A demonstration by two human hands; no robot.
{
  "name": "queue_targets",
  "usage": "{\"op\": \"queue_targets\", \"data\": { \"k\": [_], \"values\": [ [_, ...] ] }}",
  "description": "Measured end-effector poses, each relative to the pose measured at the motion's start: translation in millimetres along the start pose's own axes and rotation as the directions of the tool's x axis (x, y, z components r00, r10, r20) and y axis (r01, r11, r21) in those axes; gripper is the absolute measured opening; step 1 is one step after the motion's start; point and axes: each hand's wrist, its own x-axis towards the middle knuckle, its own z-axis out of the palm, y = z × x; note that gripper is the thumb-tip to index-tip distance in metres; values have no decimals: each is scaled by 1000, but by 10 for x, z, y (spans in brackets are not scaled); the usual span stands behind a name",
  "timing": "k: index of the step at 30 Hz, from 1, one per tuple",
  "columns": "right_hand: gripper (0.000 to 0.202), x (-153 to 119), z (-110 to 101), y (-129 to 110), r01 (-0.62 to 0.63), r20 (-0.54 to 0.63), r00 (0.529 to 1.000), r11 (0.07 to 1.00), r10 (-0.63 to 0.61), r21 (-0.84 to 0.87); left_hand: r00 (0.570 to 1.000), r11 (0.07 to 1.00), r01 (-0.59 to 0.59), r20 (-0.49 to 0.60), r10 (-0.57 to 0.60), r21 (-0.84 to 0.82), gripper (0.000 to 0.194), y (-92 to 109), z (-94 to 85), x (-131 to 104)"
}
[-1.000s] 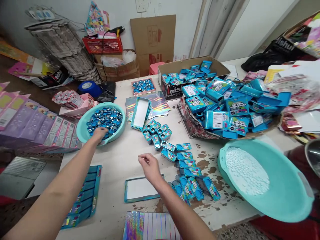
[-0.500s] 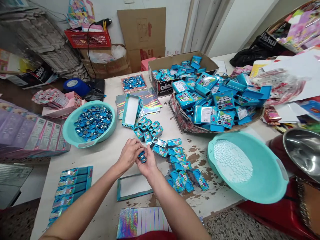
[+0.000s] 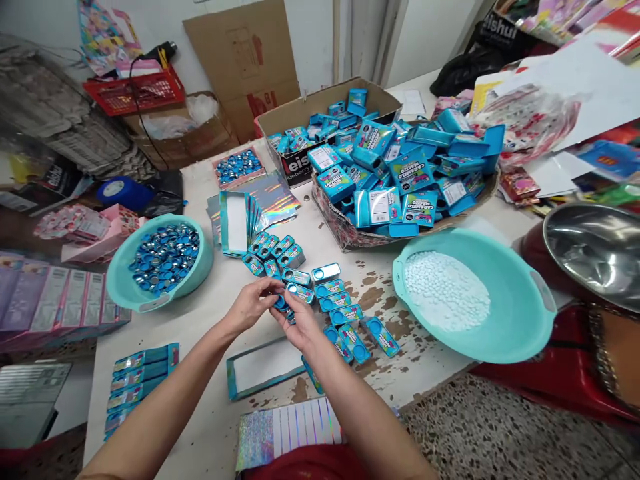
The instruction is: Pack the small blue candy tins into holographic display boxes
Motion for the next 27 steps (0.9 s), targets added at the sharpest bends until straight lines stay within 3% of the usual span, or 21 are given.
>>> {"op": "queue_targets", "data": {
  "k": [6, 9, 13, 16, 18, 21, 27],
  "values": [
    [10, -9, 14, -12, 75, -105, 992, 997, -75, -2, 994, 974, -84, 89, 67, 211, 13, 141, 89, -4],
    [11, -6, 11, -43, 18, -112, 994, 997, -10, 69, 993, 976, -115, -12, 120, 182, 10, 205, 137, -14],
    [11, -39, -21, -122, -58, -62, 996, 997, 60, 42, 984, 986, 97, -161, -74, 139, 12, 117, 98, 226],
    [13, -89, -62, -165, -21, -26, 999, 997, 20, -68, 976, 891, 216, -83, -200, 399, 9, 10, 52, 551],
    [16, -121, -92, -183, 1, -24, 1000, 994, -3, -113, 956, 778, 238, 2, -294, 582, 14, -14, 50, 752],
    [19, -156, -130, -209, 16, -35, 999, 991, -21, -133, 904, 642, 264, 46, -424, 720, 34, 17, 91, 960],
    [21, -207, -175, -297, 107, 2, 994, 987, -108, -118, 884, 576, 259, 49, -464, 775, 31, 83, 195, 1122]
  ]
}}
